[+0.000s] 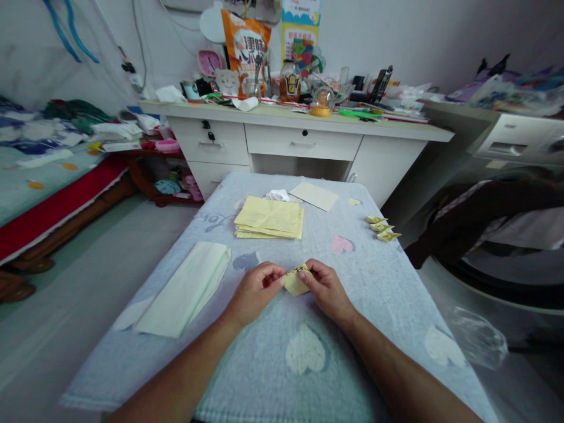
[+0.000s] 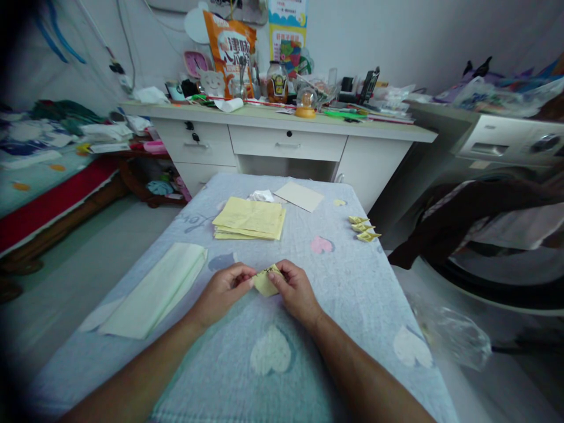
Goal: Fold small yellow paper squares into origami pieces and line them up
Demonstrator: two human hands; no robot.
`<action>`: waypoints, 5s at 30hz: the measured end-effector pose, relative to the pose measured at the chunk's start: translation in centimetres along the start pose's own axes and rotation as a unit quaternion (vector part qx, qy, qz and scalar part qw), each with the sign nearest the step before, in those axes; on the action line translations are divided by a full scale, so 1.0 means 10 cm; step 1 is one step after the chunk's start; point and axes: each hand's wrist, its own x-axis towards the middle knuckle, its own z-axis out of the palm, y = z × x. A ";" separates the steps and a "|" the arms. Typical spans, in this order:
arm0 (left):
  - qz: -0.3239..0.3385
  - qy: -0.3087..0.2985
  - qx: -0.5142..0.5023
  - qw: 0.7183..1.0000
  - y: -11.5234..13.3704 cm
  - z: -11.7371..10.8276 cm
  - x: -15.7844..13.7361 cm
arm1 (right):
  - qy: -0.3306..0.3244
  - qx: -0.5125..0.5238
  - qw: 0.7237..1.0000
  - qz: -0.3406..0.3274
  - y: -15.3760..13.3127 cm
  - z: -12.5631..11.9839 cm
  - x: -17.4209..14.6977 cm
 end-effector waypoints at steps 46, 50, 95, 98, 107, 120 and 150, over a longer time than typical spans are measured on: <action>-0.008 0.006 -0.104 0.995 -0.03 0.04 0.05 | -0.043 -0.039 0.998 0.014 -0.05 0.07 -0.03; -0.027 0.022 -0.141 0.989 -0.06 0.03 0.04 | -0.046 -0.006 0.999 0.019 -0.06 0.04 -0.02; 0.091 0.048 0.103 0.989 0.02 0.04 -0.01 | 0.043 -0.182 0.976 -0.115 -0.05 0.00 -0.02; 0.085 0.030 0.123 0.988 0.03 0.04 -0.01 | 0.038 -0.181 0.975 -0.122 -0.05 0.01 -0.02; 0.082 0.010 0.142 0.986 0.02 0.06 -0.02 | 0.019 -0.171 0.977 -0.129 -0.06 0.02 -0.03; 0.089 0.020 0.141 0.986 0.01 0.05 -0.01 | 0.020 -0.234 0.966 -0.108 -0.09 -0.04 -0.03; -0.024 -0.011 -0.089 0.996 -0.05 0.06 0.00 | -0.051 -0.028 0.998 -0.019 -0.07 -0.06 -0.02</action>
